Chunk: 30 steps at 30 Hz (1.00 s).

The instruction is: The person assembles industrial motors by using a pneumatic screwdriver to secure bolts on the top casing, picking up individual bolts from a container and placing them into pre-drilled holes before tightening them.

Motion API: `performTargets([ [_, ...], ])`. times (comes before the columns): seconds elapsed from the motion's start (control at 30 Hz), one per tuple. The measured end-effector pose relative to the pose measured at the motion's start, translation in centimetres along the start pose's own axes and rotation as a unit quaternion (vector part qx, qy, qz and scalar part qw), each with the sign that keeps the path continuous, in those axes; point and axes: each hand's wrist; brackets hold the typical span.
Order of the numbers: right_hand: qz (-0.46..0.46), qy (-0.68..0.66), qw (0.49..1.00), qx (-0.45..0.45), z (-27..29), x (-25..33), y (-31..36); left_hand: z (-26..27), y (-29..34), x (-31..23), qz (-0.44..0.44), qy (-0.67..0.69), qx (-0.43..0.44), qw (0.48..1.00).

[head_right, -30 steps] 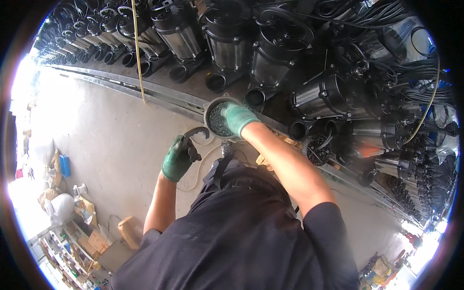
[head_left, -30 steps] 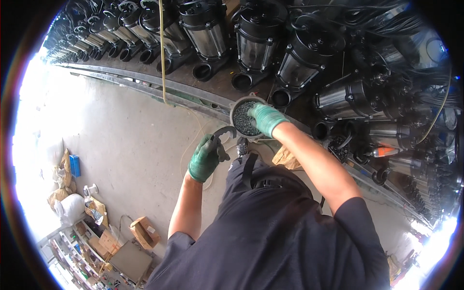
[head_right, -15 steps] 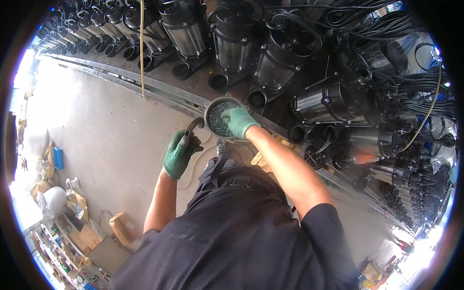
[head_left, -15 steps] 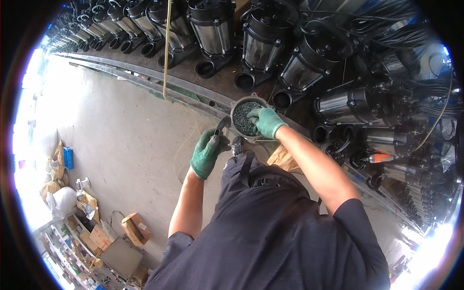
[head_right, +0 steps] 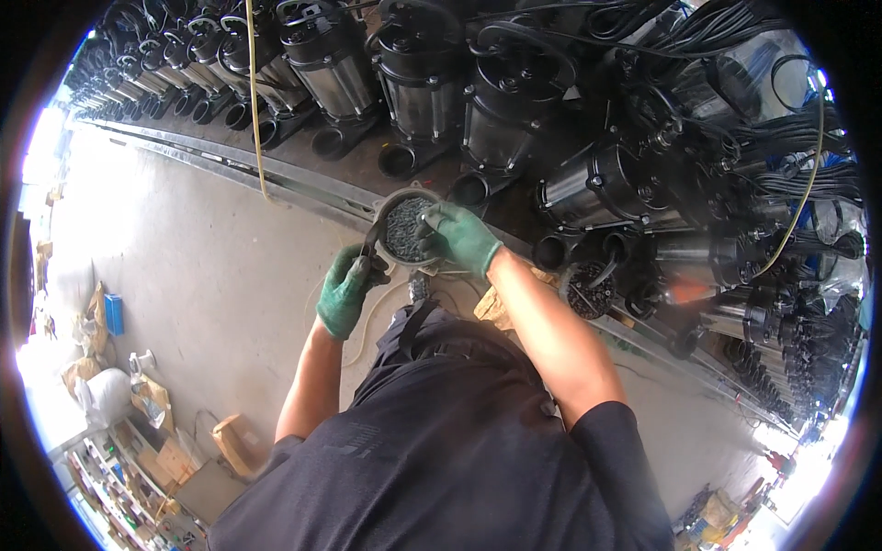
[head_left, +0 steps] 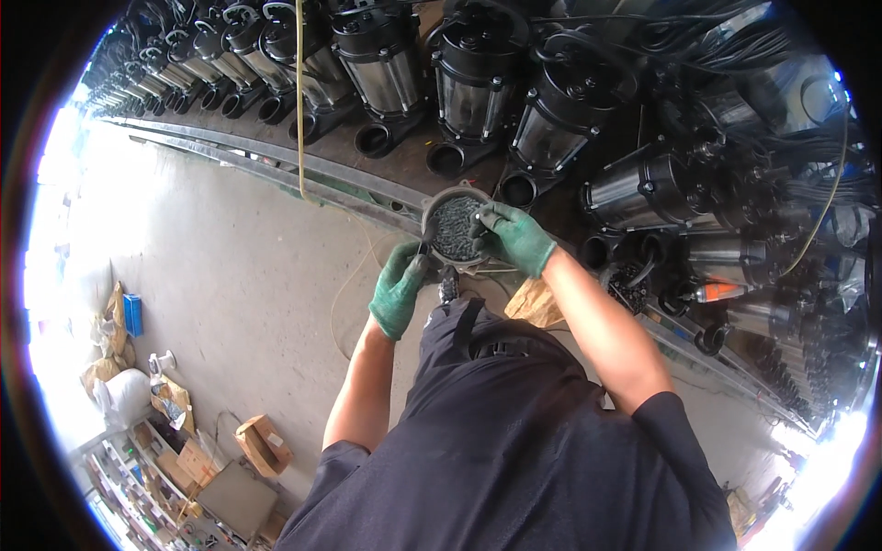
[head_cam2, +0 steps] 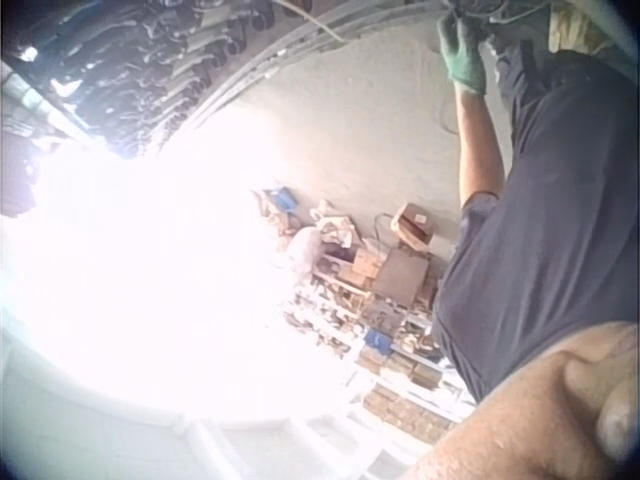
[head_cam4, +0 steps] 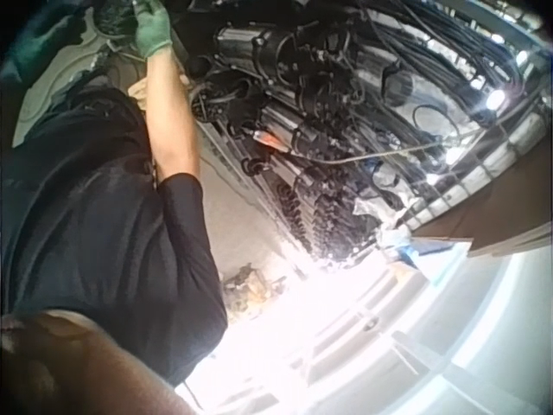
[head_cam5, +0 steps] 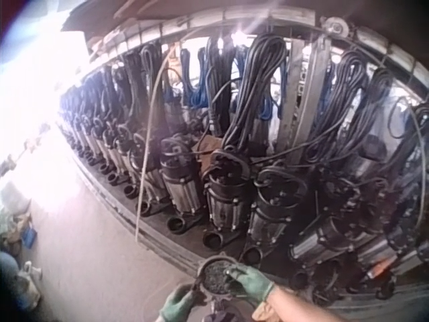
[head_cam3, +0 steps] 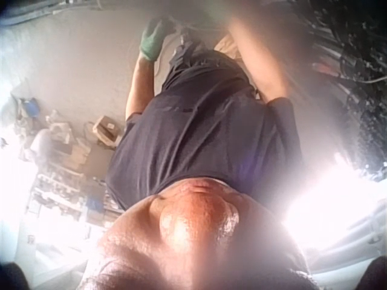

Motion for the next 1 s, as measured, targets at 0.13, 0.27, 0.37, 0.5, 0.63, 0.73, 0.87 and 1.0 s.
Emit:
performTargets([
  [0.13, 0.028, -0.016, 0.999, -0.008, -3.3, 3.3, 4.5, -1.1, -0.9, -0.1, 0.001, -0.044, 0.056, 0.997],
  [0.27, 0.017, 0.005, 0.999, -0.041, -2.2, 3.7, 7.8, -3.7, -1.9, -0.9, 0.009, -0.085, 0.095, 0.992],
  [0.37, 0.042, -0.017, 0.999, -0.022, -2.6, 5.2, 10.8, -5.4, -2.4, -1.2, 0.009, -0.104, 0.129, 0.986],
  [0.5, 0.076, 0.042, 0.995, -0.046, -1.7, 5.5, 13.3, -7.7, -2.8, -1.5, 0.001, -0.145, 0.148, 0.978],
  [0.63, 0.104, 0.061, 0.988, -0.096, -2.7, 6.3, 16.1, -10.2, -2.8, -2.0, 0.018, -0.132, 0.195, 0.972],
  [0.73, 0.117, 0.073, 0.986, -0.095, -3.2, 7.2, 17.6, -11.5, -2.7, -2.3, 0.007, -0.160, 0.231, 0.960],
  [0.87, 0.285, 0.371, 0.848, -0.249, -3.1, 6.2, 17.0, -14.4, -1.9, -3.6, 0.021, -0.231, 0.252, 0.939],
  [1.0, 0.331, 0.478, 0.770, -0.263, -3.4, 6.5, 18.1, -15.5, -1.8, -2.6, 0.037, -0.164, 0.296, 0.940],
])
Point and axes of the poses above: each hand's wrist, its own y-axis away from the middle knuckle, its own z-axis out of the back of the hand, x = y × z, and after that the axes turned 7 degrees about y, right-handed
